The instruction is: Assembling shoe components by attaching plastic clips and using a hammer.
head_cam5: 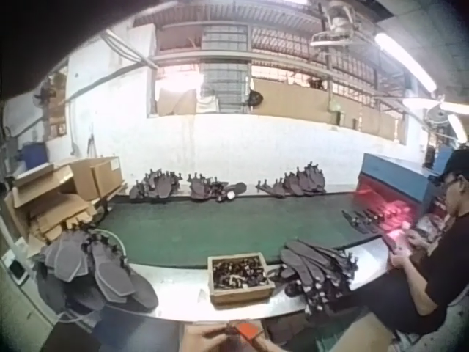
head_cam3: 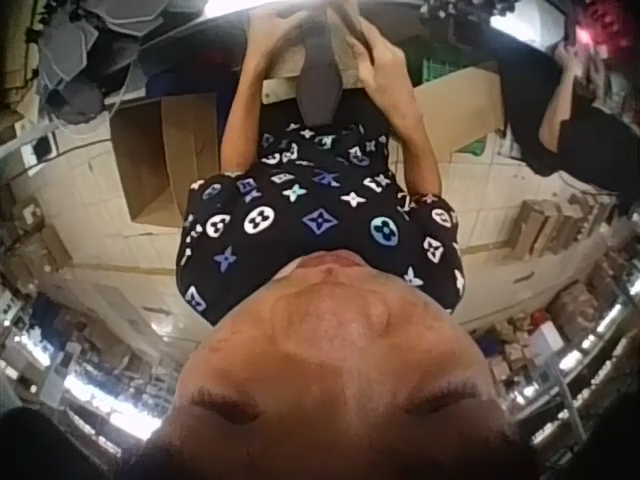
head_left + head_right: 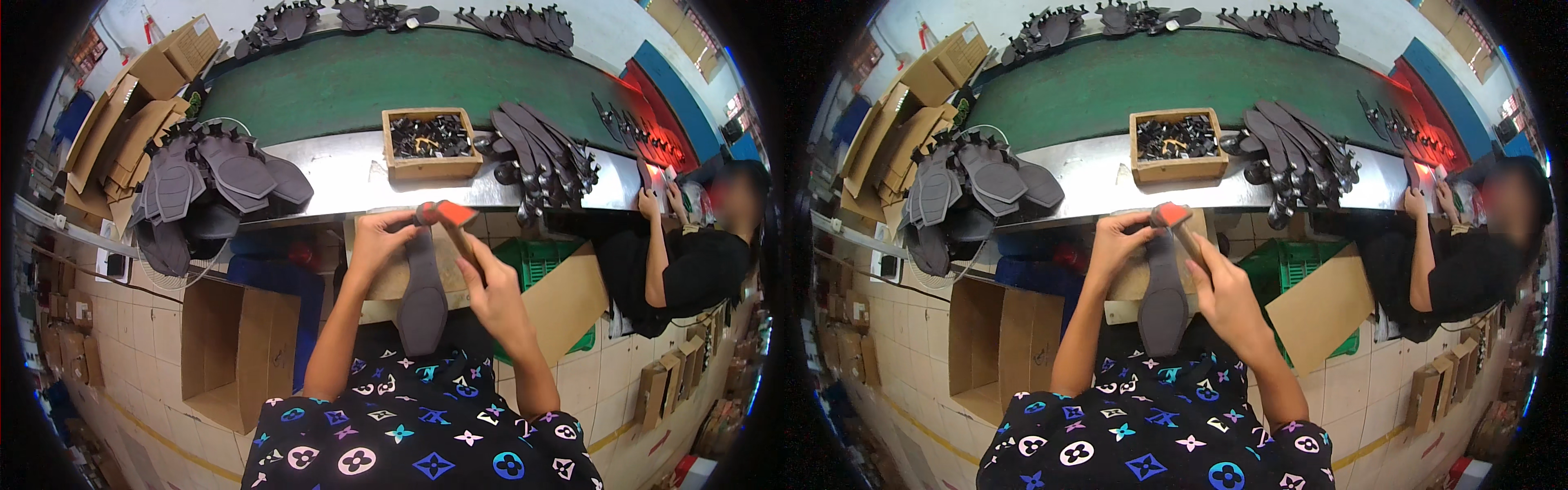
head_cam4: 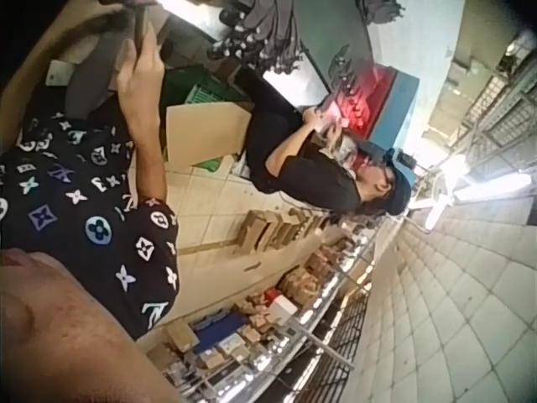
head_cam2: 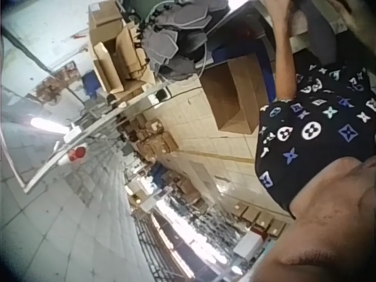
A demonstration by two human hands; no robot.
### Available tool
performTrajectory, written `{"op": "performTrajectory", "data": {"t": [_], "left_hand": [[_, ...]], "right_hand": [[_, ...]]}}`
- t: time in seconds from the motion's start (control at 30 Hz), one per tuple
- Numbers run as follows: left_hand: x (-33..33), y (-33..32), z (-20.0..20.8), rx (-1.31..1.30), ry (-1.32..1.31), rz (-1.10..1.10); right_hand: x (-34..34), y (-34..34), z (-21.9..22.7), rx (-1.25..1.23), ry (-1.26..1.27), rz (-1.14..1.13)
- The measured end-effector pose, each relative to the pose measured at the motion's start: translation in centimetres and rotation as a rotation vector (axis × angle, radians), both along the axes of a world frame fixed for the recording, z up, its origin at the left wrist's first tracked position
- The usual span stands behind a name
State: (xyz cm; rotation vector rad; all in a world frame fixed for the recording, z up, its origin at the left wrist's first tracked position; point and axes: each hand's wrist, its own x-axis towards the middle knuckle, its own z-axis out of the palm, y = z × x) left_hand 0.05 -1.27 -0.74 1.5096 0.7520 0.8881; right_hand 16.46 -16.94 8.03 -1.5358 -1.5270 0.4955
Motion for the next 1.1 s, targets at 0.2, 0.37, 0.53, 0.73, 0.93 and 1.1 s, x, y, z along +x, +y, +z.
{"op": "performTrajectory", "data": {"t": [0.2,0.37,0.53,0.73,0.93,1.1], "left_hand": [[-0.6,-0.8,0.6,0.403,0.267,0.064],[-0.4,0.2,1.0,0.461,0.771,-0.005],[-1.0,-0.9,0.0,0.518,0.724,0.031],[-1.1,-0.4,-0.4,0.597,0.770,0.038],[-2.3,-3.3,1.9,0.558,0.247,-0.002],[-4.7,-9.3,7.3,0.025,0.195,-0.239]], "right_hand": [[-0.9,-4.5,5.4,0.286,0.065,-0.149],[-0.6,1.4,0.0,-0.057,-0.096,0.079],[0.3,-4.3,6.4,0.283,0.389,0.045],[-0.8,-0.9,-2.4,-0.002,-0.110,0.075],[0.2,-0.4,1.3,0.104,-0.079,-0.019],[1.5,1.7,-2.2,0.067,-0.355,-0.012]]}}
